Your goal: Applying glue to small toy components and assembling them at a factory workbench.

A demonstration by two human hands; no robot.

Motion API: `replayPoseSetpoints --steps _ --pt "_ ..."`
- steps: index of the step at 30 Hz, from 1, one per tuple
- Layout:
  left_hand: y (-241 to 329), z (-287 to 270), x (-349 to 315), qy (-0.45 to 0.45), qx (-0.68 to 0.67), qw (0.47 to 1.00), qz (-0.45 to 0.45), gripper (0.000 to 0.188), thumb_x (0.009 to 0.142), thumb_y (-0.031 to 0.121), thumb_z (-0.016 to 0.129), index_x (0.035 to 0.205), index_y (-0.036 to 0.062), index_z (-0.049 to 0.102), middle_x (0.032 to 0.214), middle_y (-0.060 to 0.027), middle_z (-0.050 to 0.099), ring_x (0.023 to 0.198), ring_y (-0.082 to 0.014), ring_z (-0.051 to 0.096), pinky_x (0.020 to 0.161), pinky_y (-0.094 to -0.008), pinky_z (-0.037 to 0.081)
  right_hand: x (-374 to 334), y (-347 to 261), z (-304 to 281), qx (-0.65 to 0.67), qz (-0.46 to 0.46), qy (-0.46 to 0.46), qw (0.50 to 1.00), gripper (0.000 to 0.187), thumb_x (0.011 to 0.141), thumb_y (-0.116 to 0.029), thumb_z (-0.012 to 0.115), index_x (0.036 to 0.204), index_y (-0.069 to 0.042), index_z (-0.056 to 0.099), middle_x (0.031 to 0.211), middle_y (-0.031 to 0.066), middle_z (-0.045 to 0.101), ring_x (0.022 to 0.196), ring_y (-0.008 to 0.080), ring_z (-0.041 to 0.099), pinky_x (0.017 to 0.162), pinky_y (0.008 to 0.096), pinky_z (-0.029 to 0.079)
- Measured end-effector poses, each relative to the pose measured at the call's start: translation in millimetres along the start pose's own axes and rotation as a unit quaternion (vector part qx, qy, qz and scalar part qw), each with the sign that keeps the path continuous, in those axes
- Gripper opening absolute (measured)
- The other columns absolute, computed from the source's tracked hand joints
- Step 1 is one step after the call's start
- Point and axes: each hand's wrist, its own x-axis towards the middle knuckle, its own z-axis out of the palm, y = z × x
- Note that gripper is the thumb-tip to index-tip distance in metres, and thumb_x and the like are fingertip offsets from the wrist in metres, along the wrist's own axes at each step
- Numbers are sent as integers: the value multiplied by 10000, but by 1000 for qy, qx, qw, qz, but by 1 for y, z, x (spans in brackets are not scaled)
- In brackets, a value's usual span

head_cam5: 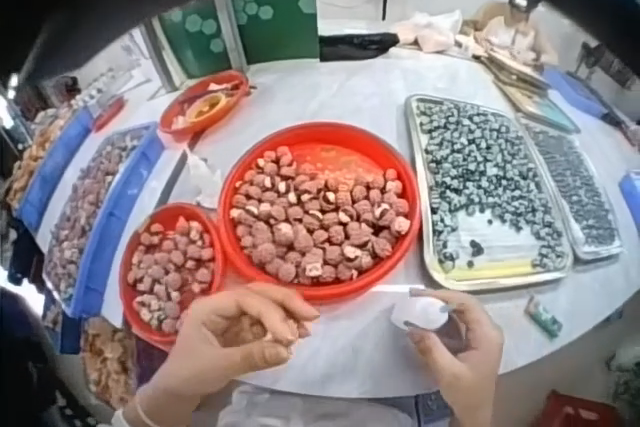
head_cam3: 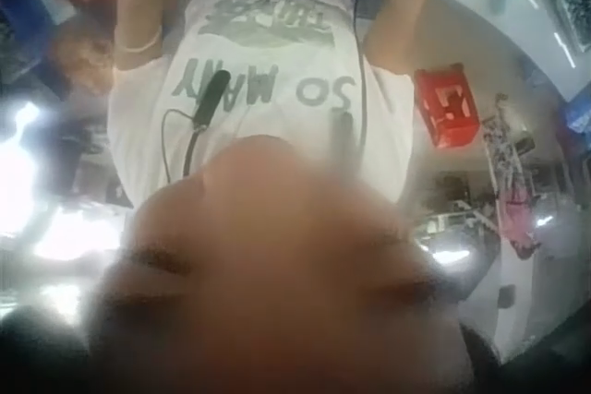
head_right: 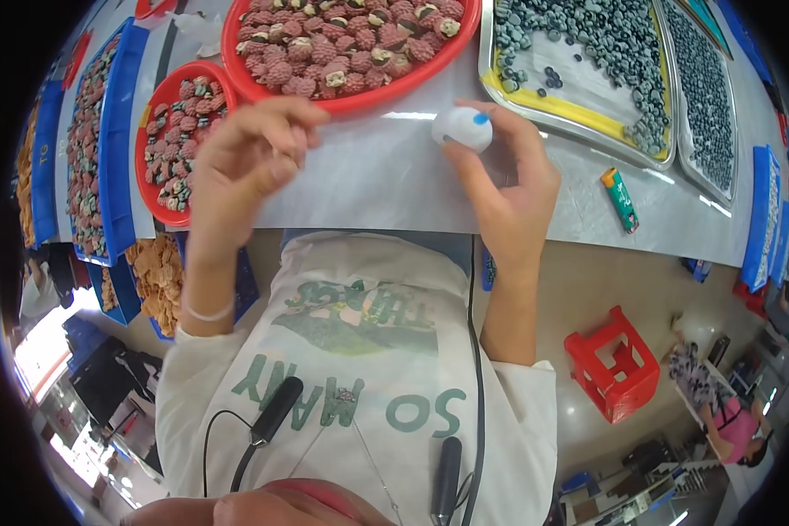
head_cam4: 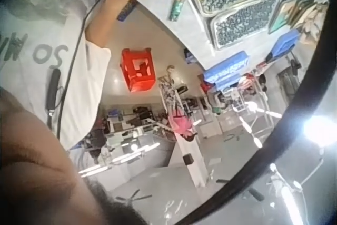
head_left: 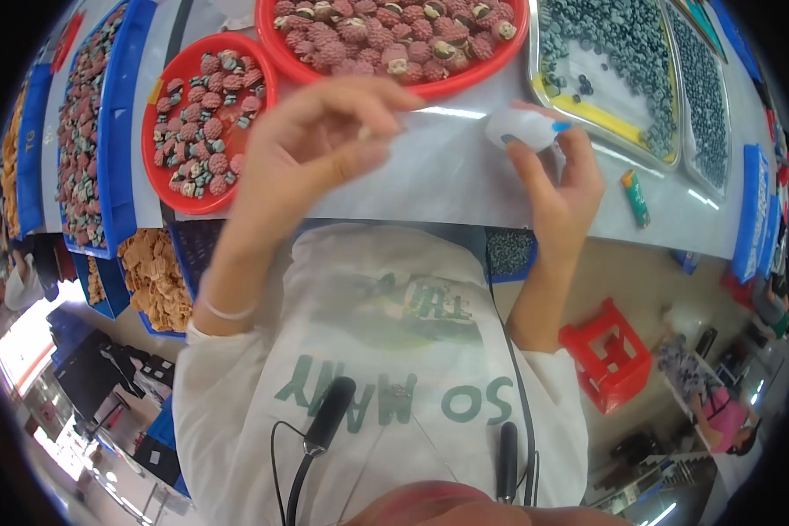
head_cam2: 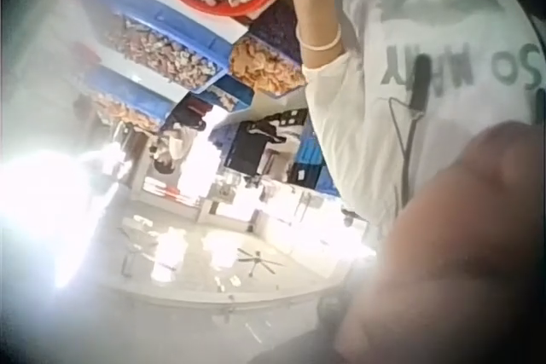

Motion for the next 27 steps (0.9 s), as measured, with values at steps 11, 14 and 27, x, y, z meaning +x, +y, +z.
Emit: replayPoseSetpoints --steps 11,14,27 --pt "-36 20 -16 45 -186 974 -120 322 742 174 689 972 5 541 986 -148 570 807 -183 589 632 -238 477 -14 -10 -18 261 153 -30 953 461 768 -281 672 1074 23 508 949 115 593 787 182 597 728 280 464" --pt "-32 19 -14 42 -202 968 -141 340 723 182 705 968 6 549 992 -165 572 779 -188 602 630 -236 492 -11 -8 -21 203 111 18 973 519 703 -308 728 1037 25 511 942 146 585 828 191 582 695 273 461" --pt "-34 19 -12 71 -240 955 -161 398 746 272 690 1003 4 546 911 -142 572 724 -168 589 639 -252 501 10 -40 -24 67 29 -68 995 560 719 -398 662 1007 35 454 913 163 466 859 231 485 732 289 413"
